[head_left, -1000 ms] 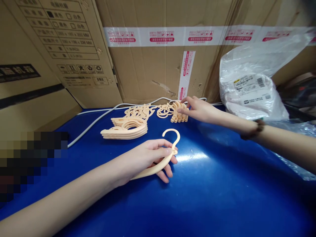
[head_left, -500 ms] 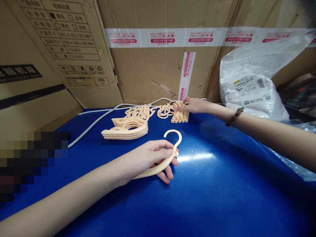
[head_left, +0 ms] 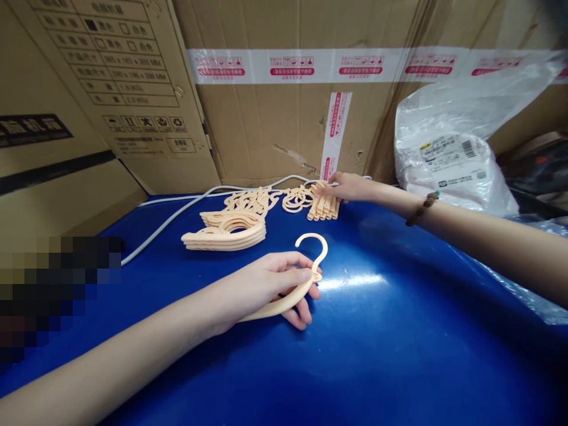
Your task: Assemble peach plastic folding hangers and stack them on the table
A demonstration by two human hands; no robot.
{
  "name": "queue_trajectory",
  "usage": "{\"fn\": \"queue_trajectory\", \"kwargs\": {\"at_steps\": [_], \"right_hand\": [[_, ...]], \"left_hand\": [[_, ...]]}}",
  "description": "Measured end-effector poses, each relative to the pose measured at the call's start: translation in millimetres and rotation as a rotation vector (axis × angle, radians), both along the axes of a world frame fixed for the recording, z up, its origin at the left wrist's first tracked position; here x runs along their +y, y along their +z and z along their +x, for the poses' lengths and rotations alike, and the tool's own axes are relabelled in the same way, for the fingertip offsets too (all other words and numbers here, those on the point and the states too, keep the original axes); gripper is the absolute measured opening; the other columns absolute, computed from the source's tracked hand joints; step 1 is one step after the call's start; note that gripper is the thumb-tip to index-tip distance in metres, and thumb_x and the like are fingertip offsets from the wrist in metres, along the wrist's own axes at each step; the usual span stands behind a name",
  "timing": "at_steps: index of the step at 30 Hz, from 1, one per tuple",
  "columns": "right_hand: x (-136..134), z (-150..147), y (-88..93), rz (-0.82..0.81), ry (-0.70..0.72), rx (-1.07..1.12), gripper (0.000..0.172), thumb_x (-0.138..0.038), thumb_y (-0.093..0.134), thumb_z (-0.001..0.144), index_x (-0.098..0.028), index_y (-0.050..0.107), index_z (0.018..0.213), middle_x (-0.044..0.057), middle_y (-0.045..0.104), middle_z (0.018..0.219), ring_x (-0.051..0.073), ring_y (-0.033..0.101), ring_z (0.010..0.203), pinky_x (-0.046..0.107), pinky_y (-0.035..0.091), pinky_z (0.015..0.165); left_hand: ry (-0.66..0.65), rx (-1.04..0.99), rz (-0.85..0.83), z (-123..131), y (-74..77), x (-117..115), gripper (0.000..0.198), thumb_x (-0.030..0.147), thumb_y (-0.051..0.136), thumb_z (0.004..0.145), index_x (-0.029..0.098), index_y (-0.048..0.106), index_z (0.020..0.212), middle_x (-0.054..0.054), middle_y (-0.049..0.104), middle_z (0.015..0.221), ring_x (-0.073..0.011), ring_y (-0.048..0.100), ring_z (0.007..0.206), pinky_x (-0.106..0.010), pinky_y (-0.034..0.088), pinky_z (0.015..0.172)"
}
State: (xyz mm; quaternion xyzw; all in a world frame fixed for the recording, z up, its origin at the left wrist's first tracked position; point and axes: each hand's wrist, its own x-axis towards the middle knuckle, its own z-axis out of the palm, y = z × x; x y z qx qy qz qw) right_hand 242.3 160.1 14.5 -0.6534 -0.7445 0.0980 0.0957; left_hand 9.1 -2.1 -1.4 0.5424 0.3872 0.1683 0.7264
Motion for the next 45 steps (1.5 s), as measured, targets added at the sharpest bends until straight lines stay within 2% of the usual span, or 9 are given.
{"fn": "queue_trajectory", "kwargs": {"at_steps": [3, 7, 11, 17, 26, 35, 40, 43, 45], "right_hand": [[2.6, 4.5, -4.0, 0.008, -0.013, 0.043, 0.051, -0.056, 0.049, 0.089, -0.012, 0.057, 0.111, 0.009, 0.068, 0.077, 0.017, 0.062, 0.058, 0.027, 0.046, 0.054], [2.6, 7.8, -8.4, 0.000, -0.037, 0.088, 0.037, -0.045, 0.054, 0.089, -0.012, 0.059, 0.105, 0.007, 0.067, 0.074, 0.014, 0.058, 0.050, 0.025, 0.044, 0.049], [-0.6, 9.0, -9.3, 0.002, -0.060, 0.152, 0.029, -0.033, 0.054, 0.089, -0.011, 0.057, 0.108, 0.006, 0.067, 0.072, 0.012, 0.056, 0.047, 0.023, 0.043, 0.047], [-3.6, 17.9, -7.4, 0.058, -0.106, 0.258, 0.031, -0.020, 0.055, 0.086, -0.010, 0.055, 0.116, 0.003, 0.063, 0.063, 0.013, 0.057, 0.051, 0.021, 0.044, 0.047], [-8.2, 24.8, -8.6, 0.054, -0.120, 0.412, 0.037, -0.019, 0.049, 0.088, -0.010, 0.047, 0.124, 0.010, 0.071, 0.082, 0.015, 0.062, 0.057, 0.023, 0.049, 0.048], [-6.1, 14.8, -8.8, 0.108, -0.110, 0.456, 0.035, -0.019, 0.052, 0.085, -0.010, 0.052, 0.119, 0.012, 0.069, 0.085, 0.019, 0.062, 0.064, 0.029, 0.049, 0.055], [-42.9, 4.6, 6.5, 0.097, -0.072, 0.593, 0.025, -0.020, 0.052, 0.086, -0.012, 0.058, 0.110, 0.012, 0.066, 0.094, 0.020, 0.064, 0.078, 0.028, 0.052, 0.061], [-81.5, -2.5, 10.8, 0.059, -0.001, 0.686, 0.019, -0.018, 0.053, 0.086, -0.016, 0.058, 0.103, 0.007, 0.063, 0.086, 0.016, 0.062, 0.072, 0.026, 0.053, 0.059], [-107.4, -5.6, 8.1, 0.040, 0.072, 0.819, 0.014, -0.019, 0.056, 0.084, -0.018, 0.055, 0.097, 0.002, 0.056, 0.074, 0.014, 0.056, 0.063, 0.024, 0.049, 0.050]], "left_hand": [[0.002, -0.008, -0.010, -0.3, -0.7, -0.4, 0.014, 0.024, 0.052, 0.092, 0.012, 0.057, 0.097, -0.003, 0.064, 0.082, -0.0096, 0.064, 0.057, -0.023, 0.056, 0.058], [0.001, -0.008, -0.006, -0.8, -2.2, -0.3, 0.014, 0.025, 0.053, 0.091, 0.013, 0.058, 0.097, -0.003, 0.064, 0.083, -0.0098, 0.064, 0.058, -0.023, 0.057, 0.058], [-0.001, -0.010, -0.003, -1.3, -2.0, 0.3, 0.015, 0.027, 0.054, 0.091, 0.013, 0.058, 0.097, -0.003, 0.064, 0.083, -0.0098, 0.064, 0.058, -0.024, 0.057, 0.059], [-0.003, -0.011, -0.011, -0.7, -0.2, 0.2, 0.015, 0.025, 0.052, 0.092, 0.012, 0.057, 0.098, -0.003, 0.064, 0.082, -0.0098, 0.064, 0.058, -0.024, 0.057, 0.058], [-0.002, -0.005, -0.010, -0.1, 1.8, 0.0, 0.015, 0.026, 0.052, 0.092, 0.013, 0.057, 0.098, -0.003, 0.063, 0.083, -0.0098, 0.064, 0.059, -0.023, 0.056, 0.058], [0.000, -0.003, -0.013, -0.3, 1.4, -0.8, 0.015, 0.025, 0.052, 0.093, 0.012, 0.057, 0.098, -0.003, 0.063, 0.083, -0.0093, 0.063, 0.059, -0.024, 0.057, 0.060], [0.019, -0.013, -0.023, 0.0, 2.4, -0.7, 0.013, 0.022, 0.051, 0.093, 0.011, 0.057, 0.097, -0.004, 0.063, 0.084, -0.0111, 0.064, 0.061, -0.025, 0.057, 0.058], [0.042, -0.040, -0.043, -0.4, 2.8, -0.6, 0.011, 0.021, 0.052, 0.092, 0.011, 0.057, 0.093, -0.005, 0.063, 0.089, -0.0133, 0.066, 0.066, -0.027, 0.057, 0.059], [0.068, -0.051, -0.060, -0.1, 3.5, -0.7, 0.011, 0.021, 0.053, 0.091, 0.011, 0.057, 0.091, -0.006, 0.062, 0.092, -0.0142, 0.066, 0.069, -0.027, 0.058, 0.060]]}}
